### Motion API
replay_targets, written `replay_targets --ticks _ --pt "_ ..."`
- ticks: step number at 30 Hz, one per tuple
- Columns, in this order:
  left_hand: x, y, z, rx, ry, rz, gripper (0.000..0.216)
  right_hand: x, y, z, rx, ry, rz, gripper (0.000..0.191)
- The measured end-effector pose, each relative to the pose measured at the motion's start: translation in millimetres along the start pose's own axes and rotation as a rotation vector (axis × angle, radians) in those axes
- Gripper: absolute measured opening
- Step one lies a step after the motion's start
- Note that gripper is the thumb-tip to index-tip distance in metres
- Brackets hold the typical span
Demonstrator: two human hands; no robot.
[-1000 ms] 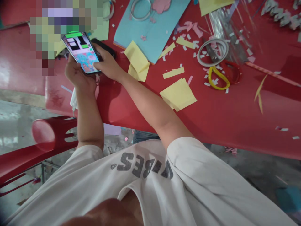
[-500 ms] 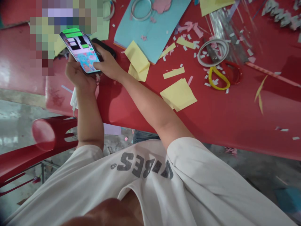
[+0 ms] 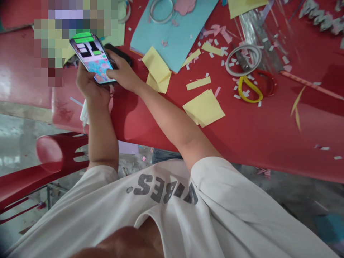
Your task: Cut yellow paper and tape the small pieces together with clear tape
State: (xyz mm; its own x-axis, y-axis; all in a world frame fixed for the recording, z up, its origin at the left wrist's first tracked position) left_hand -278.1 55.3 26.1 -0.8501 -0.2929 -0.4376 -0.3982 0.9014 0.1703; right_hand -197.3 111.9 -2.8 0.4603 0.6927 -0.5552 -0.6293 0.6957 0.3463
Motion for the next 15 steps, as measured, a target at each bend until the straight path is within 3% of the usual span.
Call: replay_targets --ticks 10,15 --pt "-1.4 -2.0 -1.0 0.029 0.060 0.002 0.042 5.8 2.5 -6.6 -0.051 0.035 -0.043 0.058" --pt "1.5 0.6 2.8 0.001 0.020 -0.041 0.034 1.4 -0.9 -0.5 0.007 -0.129 -0.004 0.038"
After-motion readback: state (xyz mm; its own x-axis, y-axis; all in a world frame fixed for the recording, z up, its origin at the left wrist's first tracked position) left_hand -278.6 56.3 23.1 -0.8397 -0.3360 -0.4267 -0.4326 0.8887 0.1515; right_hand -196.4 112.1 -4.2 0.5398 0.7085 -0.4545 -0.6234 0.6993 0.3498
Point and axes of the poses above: each hand's wrist, its own y-axis towards the middle knuckle, its own x-axis out of the back of the hand, z = x × y, the point moved 9 cm from there along y, towards the middle knuckle, and after that the axes turned 3 degrees about z, right-handed, at the moved point
